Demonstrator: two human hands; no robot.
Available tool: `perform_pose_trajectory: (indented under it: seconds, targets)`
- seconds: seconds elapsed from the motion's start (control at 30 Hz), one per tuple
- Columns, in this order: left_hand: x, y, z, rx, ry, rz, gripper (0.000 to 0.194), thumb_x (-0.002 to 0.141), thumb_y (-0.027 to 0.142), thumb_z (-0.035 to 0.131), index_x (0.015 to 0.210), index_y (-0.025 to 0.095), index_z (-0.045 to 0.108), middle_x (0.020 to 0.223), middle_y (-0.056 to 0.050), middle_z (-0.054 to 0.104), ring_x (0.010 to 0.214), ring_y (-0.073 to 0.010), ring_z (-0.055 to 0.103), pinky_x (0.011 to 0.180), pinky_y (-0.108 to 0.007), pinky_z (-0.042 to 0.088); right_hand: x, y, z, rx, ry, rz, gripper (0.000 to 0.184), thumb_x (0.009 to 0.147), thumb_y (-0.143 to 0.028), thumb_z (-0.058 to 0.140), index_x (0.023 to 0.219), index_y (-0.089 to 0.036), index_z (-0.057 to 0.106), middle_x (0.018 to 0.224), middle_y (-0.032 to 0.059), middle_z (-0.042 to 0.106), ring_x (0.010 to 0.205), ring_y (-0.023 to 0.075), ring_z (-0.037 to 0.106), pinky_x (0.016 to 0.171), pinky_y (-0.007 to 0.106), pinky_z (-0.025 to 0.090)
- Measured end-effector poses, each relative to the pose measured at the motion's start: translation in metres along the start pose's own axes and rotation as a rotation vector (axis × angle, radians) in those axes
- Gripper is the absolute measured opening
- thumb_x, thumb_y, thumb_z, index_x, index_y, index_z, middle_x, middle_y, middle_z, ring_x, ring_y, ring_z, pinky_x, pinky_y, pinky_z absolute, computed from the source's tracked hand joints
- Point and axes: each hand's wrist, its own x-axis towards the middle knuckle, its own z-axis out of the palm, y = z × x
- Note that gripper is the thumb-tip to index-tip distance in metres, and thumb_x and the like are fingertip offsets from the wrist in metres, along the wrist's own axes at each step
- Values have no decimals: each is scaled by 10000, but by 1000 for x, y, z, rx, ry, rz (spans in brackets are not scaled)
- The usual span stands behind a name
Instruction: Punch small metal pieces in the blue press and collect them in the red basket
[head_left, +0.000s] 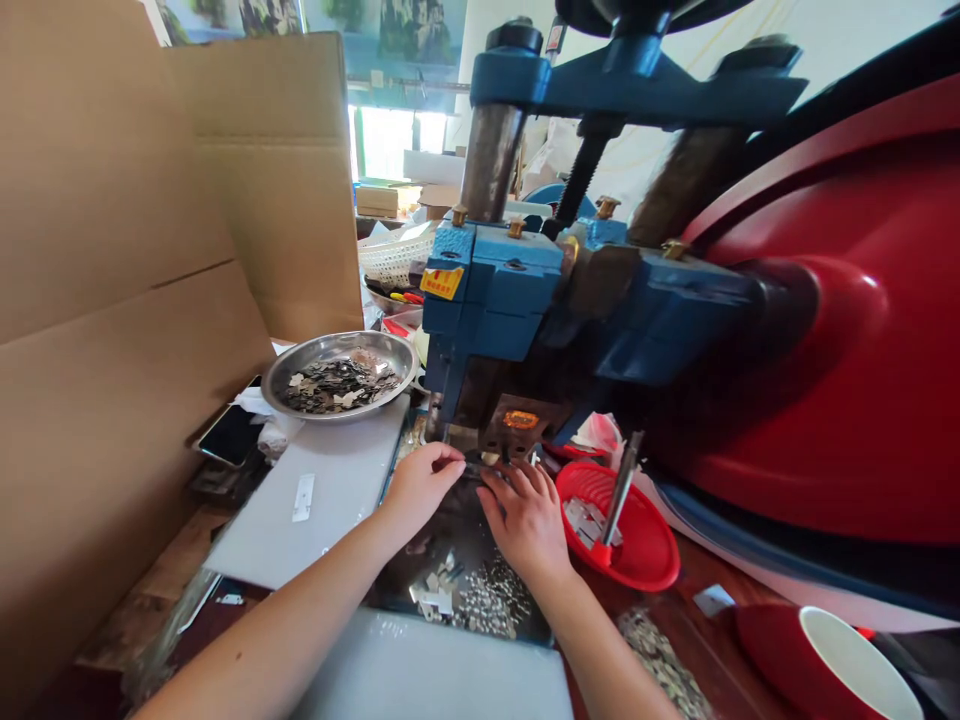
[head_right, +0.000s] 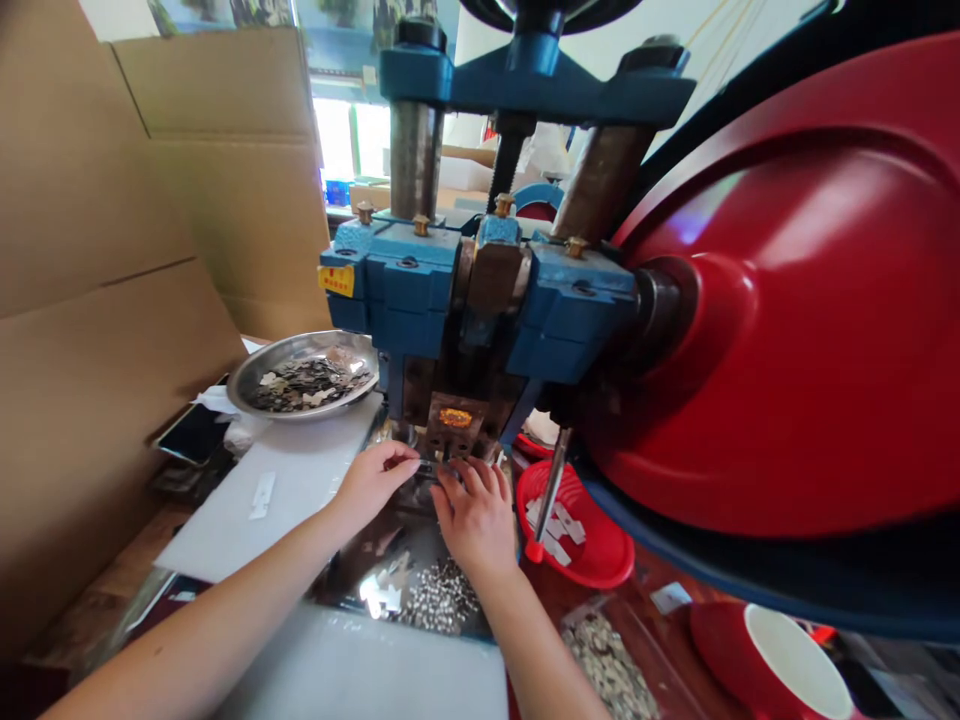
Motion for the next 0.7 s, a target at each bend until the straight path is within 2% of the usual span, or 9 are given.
perform_pose_trajectory:
  seconds: [0.2,0.47,0.7]
  targets:
    - [8,2,7,31,11,-11,159,779,250,568,859,189,692,868,-31,716,820,-197,643,771,-310,485,3,-3,-1,-28,-19,1,247,876,-387,503,1057,-296,644,1085,42,645,1126,272,477,997,498,326]
    - [9,0,12,22,-12,-8,162,780,255,577,863,194,702,905,-40,717,866,-205,644,809,-320,479,-6,8,9,175,55,59,288,903,-348,454,1107,-212,605,1109,79,626,1112,235,505,945,444,418]
    - [12,-1,16,191,22,67,137,777,228,585,828,188,706,872,-44,689,866,-203,615,831,-334,453,-6,10,8,99,48,13,257,887,-351,494,1055,-238,653,1082,66,632,1124,241,485,982,464,386]
